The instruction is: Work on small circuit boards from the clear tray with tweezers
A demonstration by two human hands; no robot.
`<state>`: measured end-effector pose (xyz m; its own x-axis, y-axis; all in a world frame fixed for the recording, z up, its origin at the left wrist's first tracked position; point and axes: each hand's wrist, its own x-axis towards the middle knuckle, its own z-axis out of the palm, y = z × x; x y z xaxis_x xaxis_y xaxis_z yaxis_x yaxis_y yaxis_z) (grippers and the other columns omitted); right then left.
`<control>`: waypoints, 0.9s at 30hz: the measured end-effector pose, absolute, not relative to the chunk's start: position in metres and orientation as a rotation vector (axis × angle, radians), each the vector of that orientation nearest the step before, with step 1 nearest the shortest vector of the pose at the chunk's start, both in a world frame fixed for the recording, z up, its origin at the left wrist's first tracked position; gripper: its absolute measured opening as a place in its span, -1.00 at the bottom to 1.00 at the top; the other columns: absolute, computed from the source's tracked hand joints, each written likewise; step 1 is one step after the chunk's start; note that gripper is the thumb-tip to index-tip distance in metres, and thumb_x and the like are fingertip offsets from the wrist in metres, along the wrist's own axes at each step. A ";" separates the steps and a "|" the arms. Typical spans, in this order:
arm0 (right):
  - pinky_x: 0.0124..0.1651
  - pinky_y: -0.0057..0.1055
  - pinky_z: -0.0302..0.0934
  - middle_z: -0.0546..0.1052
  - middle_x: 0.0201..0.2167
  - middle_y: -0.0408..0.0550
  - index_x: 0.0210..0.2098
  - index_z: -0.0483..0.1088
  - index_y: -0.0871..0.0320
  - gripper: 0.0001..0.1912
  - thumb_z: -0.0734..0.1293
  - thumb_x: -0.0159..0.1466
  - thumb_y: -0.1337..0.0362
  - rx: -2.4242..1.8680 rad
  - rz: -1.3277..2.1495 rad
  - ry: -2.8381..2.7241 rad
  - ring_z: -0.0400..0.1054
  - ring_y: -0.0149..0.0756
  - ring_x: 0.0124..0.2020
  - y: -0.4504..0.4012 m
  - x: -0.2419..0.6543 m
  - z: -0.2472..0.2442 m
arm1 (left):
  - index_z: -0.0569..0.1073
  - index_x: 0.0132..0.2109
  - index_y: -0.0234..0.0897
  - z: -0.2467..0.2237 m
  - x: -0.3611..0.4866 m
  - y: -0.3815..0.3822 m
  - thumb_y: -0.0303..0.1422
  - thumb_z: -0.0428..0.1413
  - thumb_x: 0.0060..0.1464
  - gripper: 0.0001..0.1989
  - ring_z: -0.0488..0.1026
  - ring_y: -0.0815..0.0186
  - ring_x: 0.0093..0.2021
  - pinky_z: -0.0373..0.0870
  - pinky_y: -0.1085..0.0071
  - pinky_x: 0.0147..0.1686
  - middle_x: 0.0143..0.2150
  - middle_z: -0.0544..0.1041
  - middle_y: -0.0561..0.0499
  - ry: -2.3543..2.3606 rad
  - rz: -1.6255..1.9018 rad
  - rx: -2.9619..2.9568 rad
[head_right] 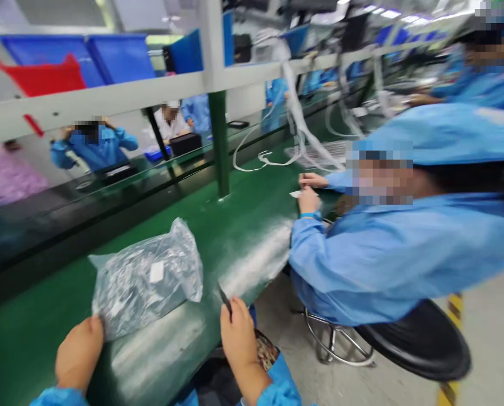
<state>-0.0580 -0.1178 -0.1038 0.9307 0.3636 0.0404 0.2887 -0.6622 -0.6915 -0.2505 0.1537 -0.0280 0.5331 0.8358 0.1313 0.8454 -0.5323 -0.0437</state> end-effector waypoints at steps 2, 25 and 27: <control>0.12 -0.13 0.01 0.35 -0.03 0.19 -0.12 0.38 0.39 -0.44 -0.03 0.25 0.11 -2.444 0.058 -0.559 0.19 -0.09 0.03 -0.124 -0.054 -0.097 | 0.43 -0.33 -0.41 -0.035 -0.261 0.151 -0.27 -0.29 0.16 -0.55 0.37 0.18 -0.37 0.25 0.28 -0.34 -0.40 0.44 -0.18 -1.470 -0.058 -2.632; 0.12 -0.16 0.07 0.38 -0.04 0.07 0.02 0.26 0.20 -0.34 0.21 0.02 -0.07 -2.037 0.671 -0.376 0.27 -0.11 -0.03 -0.032 -0.018 -0.021 | 0.41 -0.04 -0.30 -0.054 -0.293 0.143 -0.20 -0.22 0.16 -0.57 0.27 0.17 -0.05 0.15 0.25 -0.02 -0.05 0.40 -0.06 -1.766 -0.101 -2.649; -0.01 -0.20 0.22 0.42 -0.13 0.07 0.07 0.16 0.19 -0.39 0.18 0.10 0.00 -1.759 0.722 -0.153 0.37 -0.20 -0.19 -0.026 -0.014 -0.009 | 0.41 -0.04 -0.30 -0.054 -0.292 0.142 -0.20 -0.21 0.16 -0.58 0.26 0.17 -0.05 0.14 0.25 -0.02 -0.05 0.39 -0.07 -1.768 -0.106 -2.667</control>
